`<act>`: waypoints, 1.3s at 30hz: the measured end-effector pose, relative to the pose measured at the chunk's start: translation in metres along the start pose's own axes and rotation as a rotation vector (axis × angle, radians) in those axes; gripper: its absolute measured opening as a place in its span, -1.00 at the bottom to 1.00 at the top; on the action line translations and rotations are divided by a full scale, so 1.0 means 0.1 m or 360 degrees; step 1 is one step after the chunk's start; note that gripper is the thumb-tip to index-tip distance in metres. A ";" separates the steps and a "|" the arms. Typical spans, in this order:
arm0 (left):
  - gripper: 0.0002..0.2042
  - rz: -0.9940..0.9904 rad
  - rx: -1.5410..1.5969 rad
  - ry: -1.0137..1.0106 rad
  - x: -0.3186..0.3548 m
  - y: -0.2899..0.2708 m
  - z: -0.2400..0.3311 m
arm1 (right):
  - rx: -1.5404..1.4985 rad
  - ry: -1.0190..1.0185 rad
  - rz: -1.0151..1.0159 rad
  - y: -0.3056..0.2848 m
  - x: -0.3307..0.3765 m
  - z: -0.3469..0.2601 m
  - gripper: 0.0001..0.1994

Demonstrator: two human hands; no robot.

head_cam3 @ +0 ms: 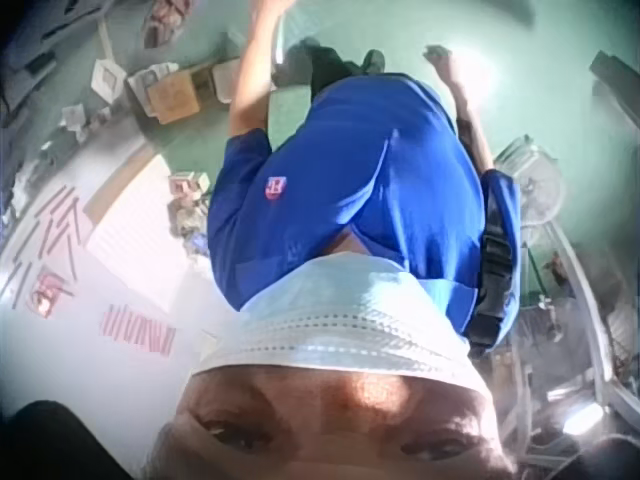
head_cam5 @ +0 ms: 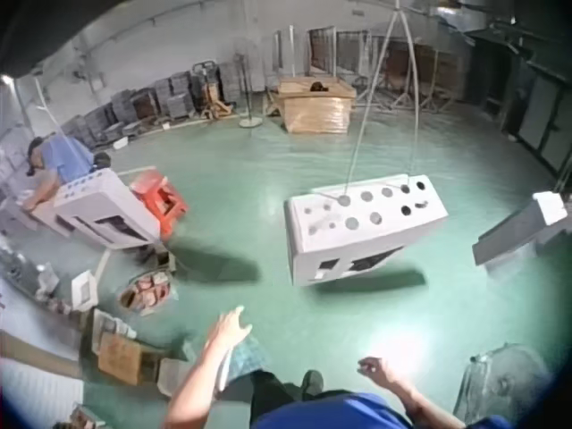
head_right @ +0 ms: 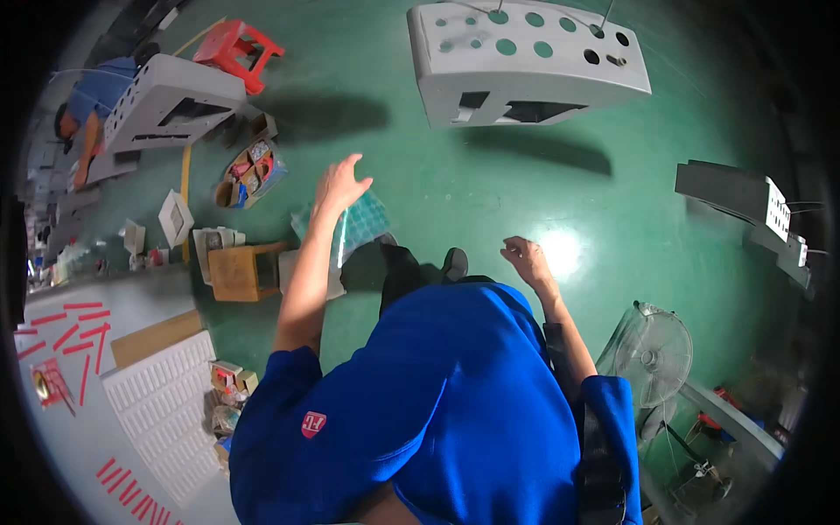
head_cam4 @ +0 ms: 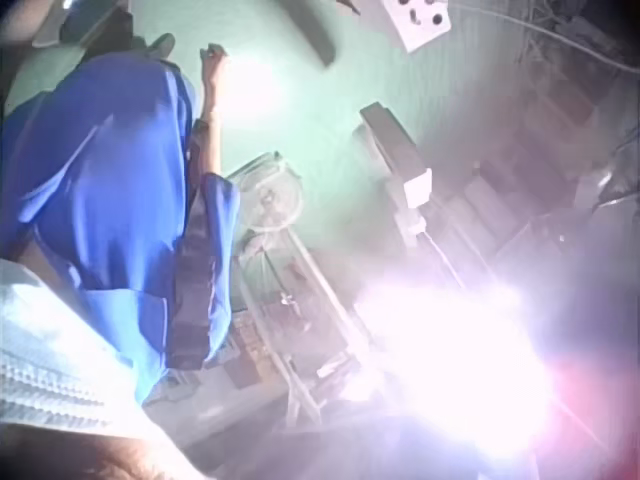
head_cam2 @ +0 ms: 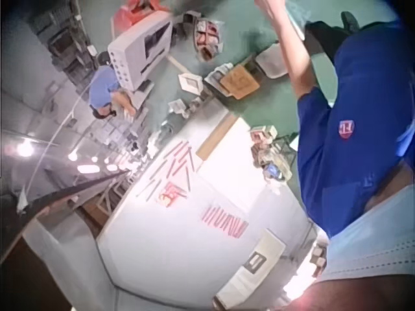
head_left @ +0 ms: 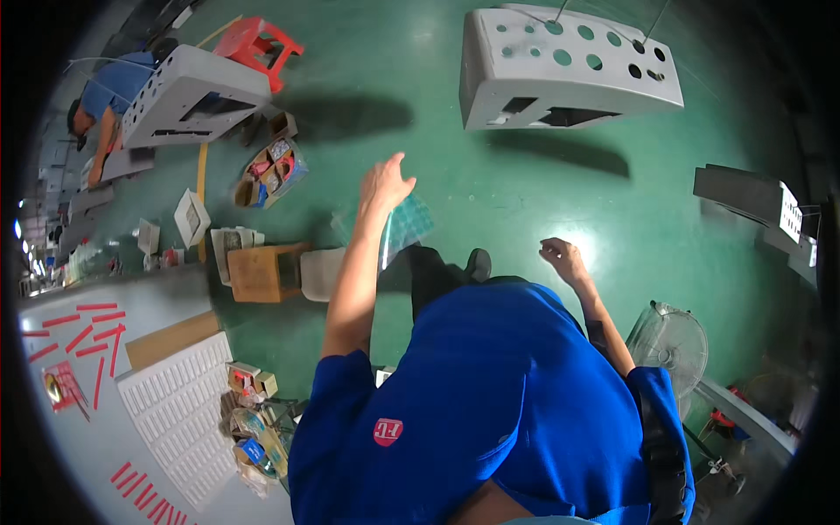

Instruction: The recorder is applying circular green stickers onto specific marked points on metal cabinet/housing units within a fabrication floor environment.

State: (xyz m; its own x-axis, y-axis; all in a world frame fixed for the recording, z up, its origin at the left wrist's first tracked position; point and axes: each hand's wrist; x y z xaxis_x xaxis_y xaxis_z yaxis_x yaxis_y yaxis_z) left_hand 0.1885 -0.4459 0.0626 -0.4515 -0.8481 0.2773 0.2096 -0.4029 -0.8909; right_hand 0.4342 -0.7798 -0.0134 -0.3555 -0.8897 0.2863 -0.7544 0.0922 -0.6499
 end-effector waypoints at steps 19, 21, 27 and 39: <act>-0.21 -0.0677 0.0010 0.1533 -1.76 -0.46 0.96 | -0.0343 0.0150 0.1541 -0.98 -0.65 -2.90 -0.30; -0.24 -0.0585 -0.0094 0.1569 -1.60 -0.41 0.93 | 0.0280 0.0241 0.1614 -1.08 -0.66 -3.05 -0.30; -0.34 -0.0588 -0.0162 0.1939 -0.90 -0.02 1.03 | 0.0602 0.0396 0.1554 -1.27 -0.76 -3.14 -0.12; -0.69 -0.1059 0.0220 0.1239 -1.14 0.56 0.64 | 0.0778 0.0760 0.1399 -1.76 -0.77 -2.41 -0.02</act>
State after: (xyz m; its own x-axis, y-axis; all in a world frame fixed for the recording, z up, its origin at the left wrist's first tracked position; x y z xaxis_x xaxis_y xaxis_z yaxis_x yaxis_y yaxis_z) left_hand 0.3069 -0.3940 0.0036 -0.9384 -0.0010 0.3456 -0.2126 -0.7866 -0.5797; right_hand 0.4615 -0.6194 0.2484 -0.9145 -0.3280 -0.2369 0.1258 0.3261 -0.9369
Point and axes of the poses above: each hand's wrist, its own x-axis away from the middle knuckle, its own y-axis out of the palm, z = x × y, and after that the axes turned 7 degrees about -y, right-handed
